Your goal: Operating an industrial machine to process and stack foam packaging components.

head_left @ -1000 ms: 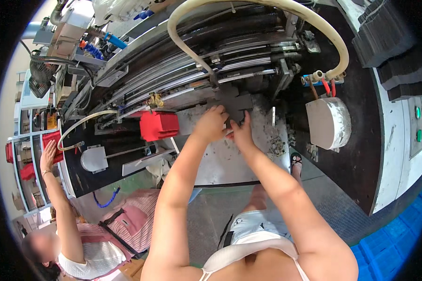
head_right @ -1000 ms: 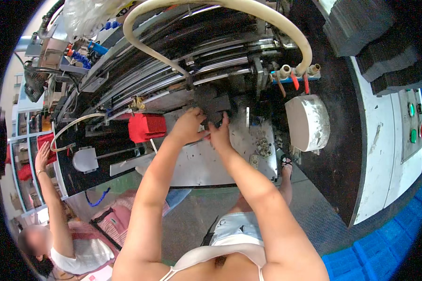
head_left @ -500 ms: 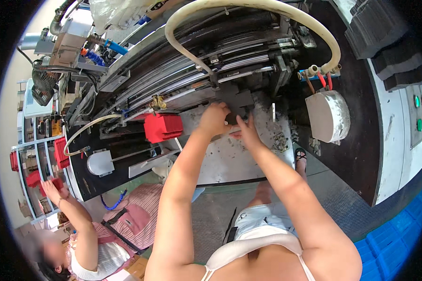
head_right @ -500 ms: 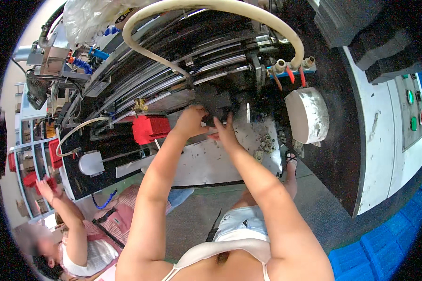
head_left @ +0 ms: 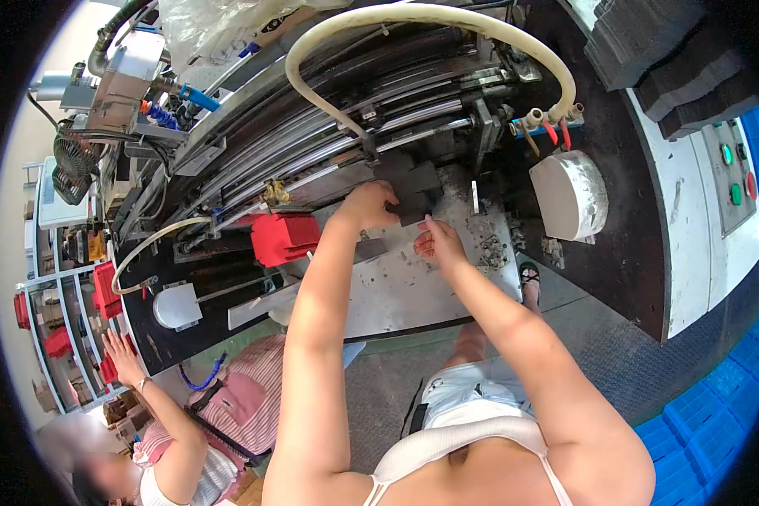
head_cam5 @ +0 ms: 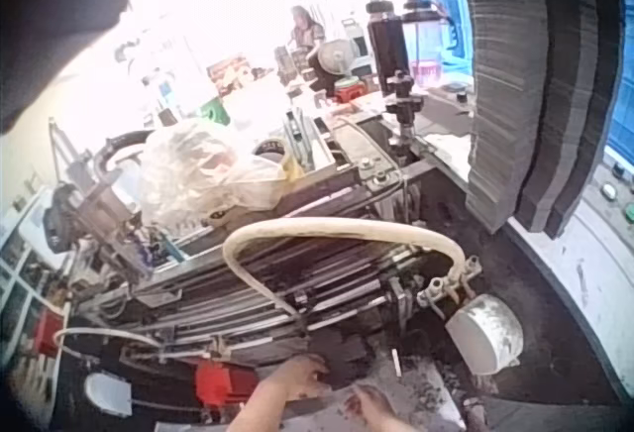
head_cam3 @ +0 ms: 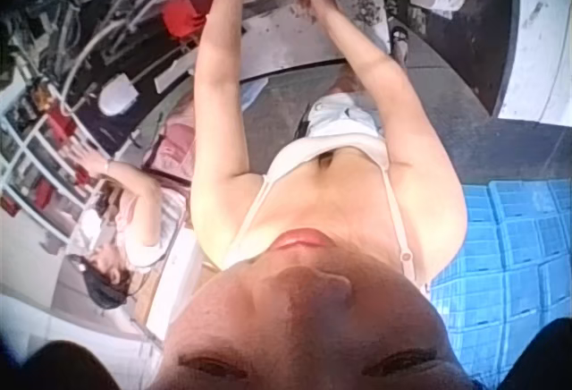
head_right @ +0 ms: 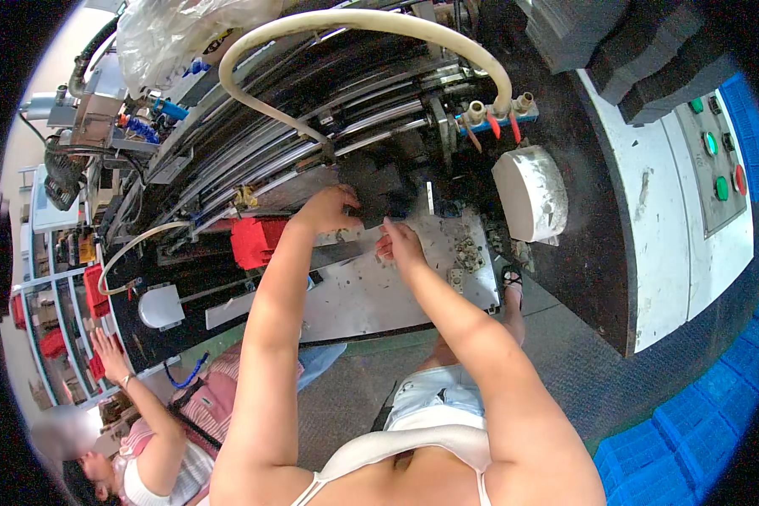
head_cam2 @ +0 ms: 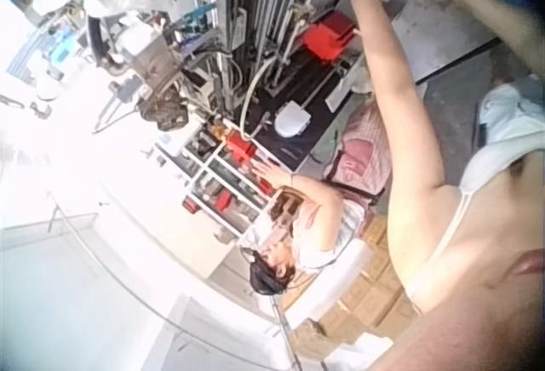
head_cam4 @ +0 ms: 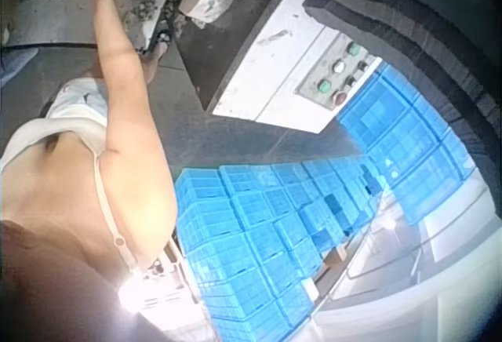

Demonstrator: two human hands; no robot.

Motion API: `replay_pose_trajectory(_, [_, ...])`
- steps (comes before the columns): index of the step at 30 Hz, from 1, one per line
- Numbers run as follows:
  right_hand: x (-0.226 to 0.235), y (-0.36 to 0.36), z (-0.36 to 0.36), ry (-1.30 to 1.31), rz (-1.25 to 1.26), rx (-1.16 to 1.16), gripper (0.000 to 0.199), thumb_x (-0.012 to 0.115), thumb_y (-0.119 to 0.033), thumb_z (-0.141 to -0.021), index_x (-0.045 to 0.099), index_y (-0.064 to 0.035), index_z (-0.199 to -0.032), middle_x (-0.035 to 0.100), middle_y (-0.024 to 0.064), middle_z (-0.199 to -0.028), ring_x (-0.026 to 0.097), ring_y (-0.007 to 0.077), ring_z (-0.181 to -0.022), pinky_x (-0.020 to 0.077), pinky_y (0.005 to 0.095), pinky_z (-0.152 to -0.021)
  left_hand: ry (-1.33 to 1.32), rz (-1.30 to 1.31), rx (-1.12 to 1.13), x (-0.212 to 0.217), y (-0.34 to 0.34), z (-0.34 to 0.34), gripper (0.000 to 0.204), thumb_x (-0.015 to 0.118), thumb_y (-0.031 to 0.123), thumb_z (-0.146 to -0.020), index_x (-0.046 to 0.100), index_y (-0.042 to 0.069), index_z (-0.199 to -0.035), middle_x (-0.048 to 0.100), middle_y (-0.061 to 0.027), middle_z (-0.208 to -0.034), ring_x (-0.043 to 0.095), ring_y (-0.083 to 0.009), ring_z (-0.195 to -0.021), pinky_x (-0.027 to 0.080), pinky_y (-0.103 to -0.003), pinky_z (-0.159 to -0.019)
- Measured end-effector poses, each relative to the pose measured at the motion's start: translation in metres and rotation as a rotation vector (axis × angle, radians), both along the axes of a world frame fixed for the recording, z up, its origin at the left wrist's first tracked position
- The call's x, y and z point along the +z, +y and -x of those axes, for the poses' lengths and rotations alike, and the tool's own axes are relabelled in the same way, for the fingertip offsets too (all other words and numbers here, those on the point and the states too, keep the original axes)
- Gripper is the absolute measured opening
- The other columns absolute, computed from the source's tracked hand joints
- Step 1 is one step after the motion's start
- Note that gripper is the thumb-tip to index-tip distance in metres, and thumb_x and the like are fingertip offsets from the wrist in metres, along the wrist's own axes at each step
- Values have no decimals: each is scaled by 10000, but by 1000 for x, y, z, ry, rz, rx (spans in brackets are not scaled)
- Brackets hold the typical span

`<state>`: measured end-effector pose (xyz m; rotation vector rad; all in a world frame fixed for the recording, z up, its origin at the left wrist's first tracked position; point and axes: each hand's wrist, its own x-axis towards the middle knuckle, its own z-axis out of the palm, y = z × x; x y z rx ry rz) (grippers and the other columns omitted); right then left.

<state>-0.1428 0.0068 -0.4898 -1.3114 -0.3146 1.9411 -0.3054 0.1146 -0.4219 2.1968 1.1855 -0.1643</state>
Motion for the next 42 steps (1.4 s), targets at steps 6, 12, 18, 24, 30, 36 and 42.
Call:
replay_pose_trajectory(6, [11, 9, -3, 291, 142, 22, 507, 492, -480, -835, 479, -37, -1080, 591, 106, -860, 584, 197, -745, 458, 304, -615, 13, -239, -61, 2, -25, -1, 323, 615, 231, -625, 641, -3, -847, 593, -160, -884, 549, -317, -860, 422, -375, -822])
replay_pose_trajectory(12, [44, 8, -9, -5, 59, 182, 431, 567, -287, -818, 439, -29, -1137, 510, 119, -1099, 518, 239, -984, 484, 393, -704, -76, -524, -1, 20, -127, -26, 328, 590, 176, -682, 583, 6, -963, 548, -121, -958, 530, -307, -827, 419, -399, -776])
replay_pose_trajectory(18, [66, -81, -54, -694, -430, 742, 368, 533, -153, -753, 456, 89, -1020, 532, 306, -981, 511, 420, -958, 415, 429, -815, -327, -292, 383, -19, -170, -2, 435, 626, 166, -676, 535, 48, -1084, 512, -132, -1088, 488, -309, -982, 402, -388, -818])
replay_pose_trajectory(24, [149, -123, -127, -799, -592, 1092, 270, 478, -118, -768, 407, 12, -994, 557, 270, -791, 548, 427, -762, 437, 479, -658, 204, -457, 227, -11, -103, -50, 574, 643, 175, -671, 441, 78, -1199, 412, -160, -1222, 398, -329, -1097, 351, -446, -895])
replay_pose_trajectory(30, [387, -75, -210, -797, -1145, 1029, 213, 551, -103, -778, 441, 14, -919, 558, 231, -828, 547, 394, -804, 441, 435, -657, 146, -599, 337, -92, -81, -25, 335, 515, 110, -740, 519, 88, -1074, 473, -123, -1118, 444, -321, -1038, 348, -441, -912])
replay_pose_trajectory(36, [568, 8, -271, -435, -1229, -451, 430, 619, -70, -764, 458, 48, -1145, 559, 157, -993, 582, 221, -875, 499, 287, -706, 347, -549, 254, -37, -71, -55, 307, 541, 113, -715, 521, 85, -1021, 482, -109, -1033, 463, -304, -991, 384, -439, -868])
replay_pose_trajectory(42, [615, 117, -318, -710, -845, 12, 196, 586, -158, -819, 558, 20, -896, 583, 88, -744, 564, 109, -598, 464, 177, -513, 370, -524, 291, -40, -72, -60, 272, 605, 149, -676, 569, 81, -936, 500, -111, -986, 485, -294, -957, 405, -434, -841])
